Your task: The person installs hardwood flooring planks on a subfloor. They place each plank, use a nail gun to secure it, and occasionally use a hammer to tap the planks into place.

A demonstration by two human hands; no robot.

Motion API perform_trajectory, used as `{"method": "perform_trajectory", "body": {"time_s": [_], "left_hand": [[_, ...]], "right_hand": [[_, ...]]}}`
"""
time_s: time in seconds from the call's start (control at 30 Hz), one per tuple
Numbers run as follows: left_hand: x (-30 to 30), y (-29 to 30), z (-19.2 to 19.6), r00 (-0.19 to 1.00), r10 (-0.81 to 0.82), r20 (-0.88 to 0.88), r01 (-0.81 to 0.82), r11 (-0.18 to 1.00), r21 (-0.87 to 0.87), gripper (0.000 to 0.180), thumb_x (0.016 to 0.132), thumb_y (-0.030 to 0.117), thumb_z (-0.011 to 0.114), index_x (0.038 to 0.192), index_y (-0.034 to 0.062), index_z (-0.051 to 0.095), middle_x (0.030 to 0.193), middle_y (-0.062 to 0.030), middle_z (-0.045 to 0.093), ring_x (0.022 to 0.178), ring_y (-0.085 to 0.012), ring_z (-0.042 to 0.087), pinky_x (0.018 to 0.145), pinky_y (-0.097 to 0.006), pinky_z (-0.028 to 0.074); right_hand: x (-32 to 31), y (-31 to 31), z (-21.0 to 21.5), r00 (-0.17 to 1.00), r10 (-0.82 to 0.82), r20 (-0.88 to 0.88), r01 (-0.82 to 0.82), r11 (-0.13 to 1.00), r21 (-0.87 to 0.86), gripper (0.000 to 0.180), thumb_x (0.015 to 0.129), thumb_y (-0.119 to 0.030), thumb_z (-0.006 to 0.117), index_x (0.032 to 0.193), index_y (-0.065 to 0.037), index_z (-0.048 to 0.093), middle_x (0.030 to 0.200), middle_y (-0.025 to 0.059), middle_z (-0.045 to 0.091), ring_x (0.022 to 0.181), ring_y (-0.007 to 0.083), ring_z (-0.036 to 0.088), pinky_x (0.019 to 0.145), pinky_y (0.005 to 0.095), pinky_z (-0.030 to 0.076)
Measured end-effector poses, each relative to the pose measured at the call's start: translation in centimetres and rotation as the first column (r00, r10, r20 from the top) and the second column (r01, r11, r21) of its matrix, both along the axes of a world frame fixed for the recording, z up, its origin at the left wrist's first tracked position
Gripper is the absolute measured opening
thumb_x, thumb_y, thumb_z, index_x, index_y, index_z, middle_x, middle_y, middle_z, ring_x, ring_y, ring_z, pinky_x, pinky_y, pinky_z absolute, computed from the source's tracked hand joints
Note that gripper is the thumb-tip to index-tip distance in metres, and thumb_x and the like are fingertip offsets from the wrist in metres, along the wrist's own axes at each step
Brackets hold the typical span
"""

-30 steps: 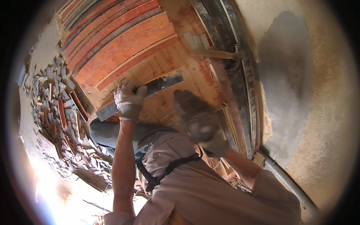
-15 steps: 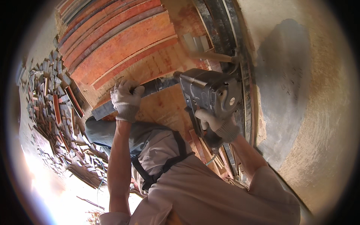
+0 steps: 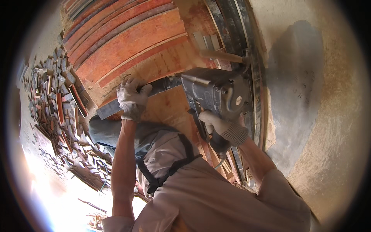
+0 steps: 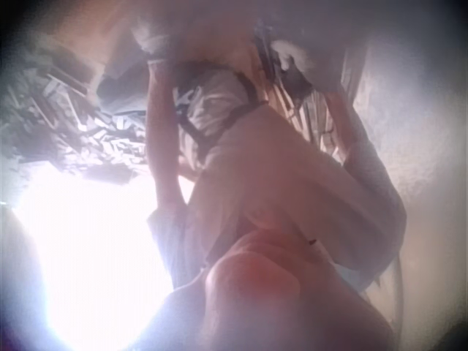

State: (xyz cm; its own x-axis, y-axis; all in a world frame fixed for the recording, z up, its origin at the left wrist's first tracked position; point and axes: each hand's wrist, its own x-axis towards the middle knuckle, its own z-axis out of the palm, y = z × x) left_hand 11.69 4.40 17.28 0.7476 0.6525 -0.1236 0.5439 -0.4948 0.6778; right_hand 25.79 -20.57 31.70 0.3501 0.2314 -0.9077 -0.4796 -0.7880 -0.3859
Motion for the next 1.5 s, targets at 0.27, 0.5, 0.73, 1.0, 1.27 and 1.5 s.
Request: {"method": "perform_trajectory", "body": {"time_s": [0.27, 0.5, 0.73, 1.0, 1.27, 1.5], "left_hand": [[-0.1, 0.3, 0.1, 0.999, -0.037, 0.017, 0.036, 0.997, 0.069, 0.016, 0.077, 0.027, 0.079, 0.082, 0.0129, 0.075, 0.086, -0.0054, 0.071, 0.092, -0.0312, 0.065, 0.087, -0.047, 0.049], [-0.1, 0.2, 0.1, 1.000, -0.009, -0.029, 0.008, 1.000, -0.012, 0.017, 0.075, 0.028, 0.081, 0.084, 0.0132, 0.077, 0.092, -0.0075, 0.072, 0.097, -0.0325, 0.065, 0.094, -0.046, 0.045], [-0.4, 0.3, 0.5, 0.998, -0.042, -0.042, 0.042, 0.999, 0.011, 0.020, 0.080, 0.031, 0.081, 0.088, 0.0127, 0.077, 0.093, -0.0084, 0.072, 0.096, -0.0339, 0.066, 0.091, -0.048, 0.048], [-0.5, 0.3, 0.0, 1.000, -0.029, -0.001, 0.029, 1.000, -0.002, 0.026, 0.075, 0.033, 0.083, 0.087, 0.0104, 0.076, 0.093, -0.0099, 0.072, 0.101, -0.0343, 0.065, 0.093, -0.049, 0.045], [-7.3, 3.1, -0.7, 0.907, 0.403, -0.123, -0.307, 0.832, 0.462, 0.064, 0.083, 0.067, 0.069, 0.102, 0.0060, 0.075, 0.093, -0.0143, 0.073, 0.102, -0.0377, 0.066, 0.100, -0.054, 0.045], [-14.0, 7.1, -1.6, 0.665, 0.401, -0.630, -0.474, 0.879, 0.059, 0.073, 0.096, 0.064, 0.047, 0.100, -0.0028, 0.077, 0.097, -0.0305, 0.073, 0.100, -0.0452, 0.070, 0.097, -0.049, 0.051]], "right_hand": [[-0.5, 1.1, 1.4, 0.996, -0.044, 0.071, 0.043, 0.999, 0.026, 0.019, 0.096, -0.017, 0.063, 0.082, -0.004, 0.068, 0.064, 0.0004, 0.060, 0.058, 0.0094, 0.056, 0.059, 0.0278, 0.046], [-1.3, 2.4, 0.5, 0.997, 0.067, -0.024, -0.063, 0.988, 0.138, 0.015, 0.095, -0.012, 0.061, 0.102, -0.001, 0.068, 0.062, 0.0017, 0.055, 0.054, 0.0108, 0.052, 0.057, 0.0277, 0.044], [-1.5, 2.9, 1.3, 0.999, 0.034, 0.009, -0.034, 0.999, 0.021, 0.019, 0.093, -0.022, 0.068, 0.093, -0.003, 0.073, 0.059, -0.0015, 0.059, 0.054, 0.0071, 0.052, 0.059, 0.0272, 0.044], [-2.8, 4.6, 1.0, 0.999, 0.045, 0.010, -0.046, 0.992, 0.120, 0.022, 0.093, -0.009, 0.060, 0.113, -0.001, 0.065, 0.065, 0.0017, 0.056, 0.053, 0.0124, 0.052, 0.055, 0.0273, 0.044], [-2.8, 3.7, -0.2, 0.996, 0.085, 0.014, -0.086, 0.991, 0.105, 0.017, 0.096, -0.015, 0.057, 0.093, -0.001, 0.066, 0.064, 0.0026, 0.057, 0.056, 0.0131, 0.053, 0.063, 0.0288, 0.046], [-3.9, 1.5, -1.6, 0.993, 0.100, 0.062, -0.111, 0.971, 0.212, 0.034, 0.098, -0.021, 0.054, 0.069, -0.004, 0.058, 0.059, 0.0053, 0.057, 0.060, 0.0150, 0.055, 0.066, 0.0304, 0.045]]}}
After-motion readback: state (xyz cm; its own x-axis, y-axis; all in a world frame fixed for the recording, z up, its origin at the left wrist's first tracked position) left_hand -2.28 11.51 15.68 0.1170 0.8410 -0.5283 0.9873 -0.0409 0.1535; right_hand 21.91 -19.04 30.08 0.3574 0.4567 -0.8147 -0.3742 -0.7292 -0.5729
